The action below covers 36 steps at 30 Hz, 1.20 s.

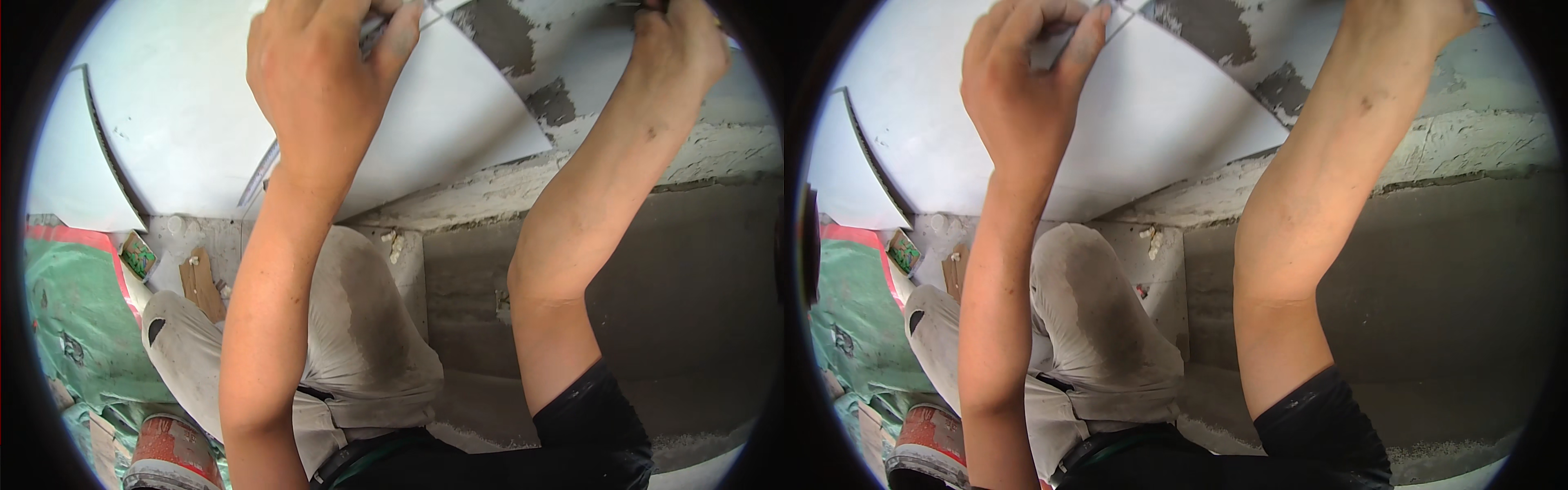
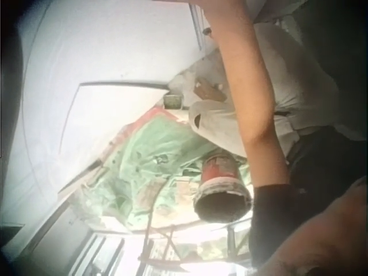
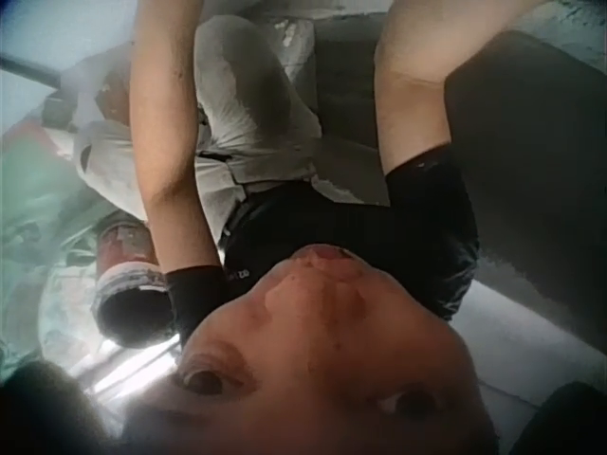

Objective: Measuring and marking tiles for installation during a renovation project.

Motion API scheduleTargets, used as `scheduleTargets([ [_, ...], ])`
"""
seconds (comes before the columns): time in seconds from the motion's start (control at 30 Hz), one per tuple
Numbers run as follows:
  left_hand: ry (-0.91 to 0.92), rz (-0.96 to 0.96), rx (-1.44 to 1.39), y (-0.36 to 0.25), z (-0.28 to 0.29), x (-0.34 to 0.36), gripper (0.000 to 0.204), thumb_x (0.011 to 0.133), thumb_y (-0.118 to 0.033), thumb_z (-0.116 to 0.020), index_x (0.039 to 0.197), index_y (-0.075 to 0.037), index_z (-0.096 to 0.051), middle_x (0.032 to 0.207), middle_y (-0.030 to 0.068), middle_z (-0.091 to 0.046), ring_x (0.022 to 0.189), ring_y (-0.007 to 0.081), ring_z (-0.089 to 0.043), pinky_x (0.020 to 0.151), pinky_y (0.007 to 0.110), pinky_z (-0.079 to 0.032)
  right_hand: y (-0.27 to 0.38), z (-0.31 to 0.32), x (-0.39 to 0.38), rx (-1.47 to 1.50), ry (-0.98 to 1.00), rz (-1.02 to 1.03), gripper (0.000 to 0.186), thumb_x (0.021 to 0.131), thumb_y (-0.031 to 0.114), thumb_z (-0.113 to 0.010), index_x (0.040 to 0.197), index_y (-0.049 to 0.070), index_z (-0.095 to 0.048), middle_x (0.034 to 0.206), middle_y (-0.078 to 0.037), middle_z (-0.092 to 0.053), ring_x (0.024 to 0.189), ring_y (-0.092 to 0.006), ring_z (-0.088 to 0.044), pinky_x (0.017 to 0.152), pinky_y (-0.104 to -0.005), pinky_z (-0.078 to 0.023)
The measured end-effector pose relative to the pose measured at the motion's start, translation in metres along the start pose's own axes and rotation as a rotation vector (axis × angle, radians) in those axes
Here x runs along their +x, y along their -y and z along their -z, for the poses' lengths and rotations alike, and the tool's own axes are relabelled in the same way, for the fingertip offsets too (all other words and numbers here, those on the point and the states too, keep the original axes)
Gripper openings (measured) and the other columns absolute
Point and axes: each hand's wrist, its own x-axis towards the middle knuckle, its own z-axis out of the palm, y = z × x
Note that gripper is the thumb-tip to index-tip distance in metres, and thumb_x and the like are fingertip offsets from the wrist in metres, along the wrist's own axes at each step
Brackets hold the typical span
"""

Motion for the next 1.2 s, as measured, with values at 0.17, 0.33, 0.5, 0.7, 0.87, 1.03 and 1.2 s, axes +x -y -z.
scheduleTargets([
  [0.17,0.009,-0.025,-0.008,0.005,-0.005,0.000,0.020,0.082,-0.013,-0.091,0.085,-0.009,-0.071,0.087,0.0044,-0.068,0.083,0.0288,-0.063,0.078,0.041,-0.048,0.014,0.002,0.000,-0.110,-0.079,-0.065,0.030,0.098,0.025,-0.087,0.106,-0.001,-0.075,0.074,0.002,-0.065,0.053,-0.0057,-0.049,0.047,-0.0244,-0.035],
  [0.33,0.012,0.000,-0.028,-0.010,0.007,0.009,0.021,0.083,-0.012,-0.091,0.088,-0.010,-0.071,0.090,0.0033,-0.068,0.086,0.0276,-0.062,0.081,0.041,-0.047,0.005,0.014,0.023,0.047,-0.070,-0.045,0.029,0.095,0.021,-0.089,0.093,-0.005,-0.076,0.072,-0.004,-0.069,0.052,-0.0080,-0.054,0.046,-0.0242,-0.040],
  [0.5,0.040,0.055,0.008,-0.014,0.010,0.010,0.024,0.082,-0.012,-0.092,0.088,-0.010,-0.069,0.088,0.0028,-0.067,0.084,0.0254,-0.062,0.079,0.040,-0.046,0.012,0.012,0.020,0.111,-0.055,-0.030,0.033,0.096,0.022,-0.089,0.095,-0.008,-0.075,0.072,-0.005,-0.067,0.052,-0.0084,-0.051,0.047,-0.0260,-0.039],
  [0.7,0.062,0.040,0.009,-0.017,0.009,0.016,0.023,0.083,-0.013,-0.092,0.086,-0.009,-0.070,0.087,0.0028,-0.067,0.082,0.0239,-0.062,0.077,0.039,-0.047,0.011,0.016,0.023,0.092,-0.025,0.012,0.033,0.095,0.021,-0.090,0.095,-0.008,-0.075,0.069,-0.003,-0.066,0.051,-0.0079,-0.050,0.048,-0.0246,-0.037],
  [0.87,0.154,0.125,-0.023,-0.012,0.013,0.018,0.023,0.085,-0.014,-0.092,0.085,-0.006,-0.071,0.082,0.0042,-0.067,0.076,0.0221,-0.061,0.073,0.037,-0.049,0.003,0.014,0.018,0.076,-0.036,0.002,0.031,0.094,0.021,-0.091,0.098,-0.006,-0.077,0.070,-0.003,-0.064,0.051,-0.0088,-0.053,0.046,-0.0247,-0.036],
  [1.03,0.176,0.161,-0.039,-0.008,0.008,0.017,0.026,0.083,-0.021,-0.092,0.079,-0.012,-0.068,0.075,0.0007,-0.062,0.071,0.0237,-0.059,0.073,0.040,-0.044,0.012,0.008,0.020,-0.081,-0.064,-0.098,0.031,0.098,0.024,-0.086,0.105,-0.004,-0.078,0.075,-0.001,-0.069,0.053,-0.0074,-0.051,0.048,-0.0239,-0.036],
  [1.2,0.073,-0.041,0.015,0.004,-0.003,0.005,0.025,0.084,-0.021,-0.092,0.081,-0.012,-0.069,0.077,-0.0007,-0.064,0.073,0.0204,-0.061,0.074,0.037,-0.045,0.022,0.008,0.004,-0.120,-0.070,-0.060,0.030,0.098,0.022,-0.085,0.109,-0.005,-0.076,0.073,0.000,-0.066,0.055,-0.0067,-0.050,0.048,-0.0235,-0.036],
])
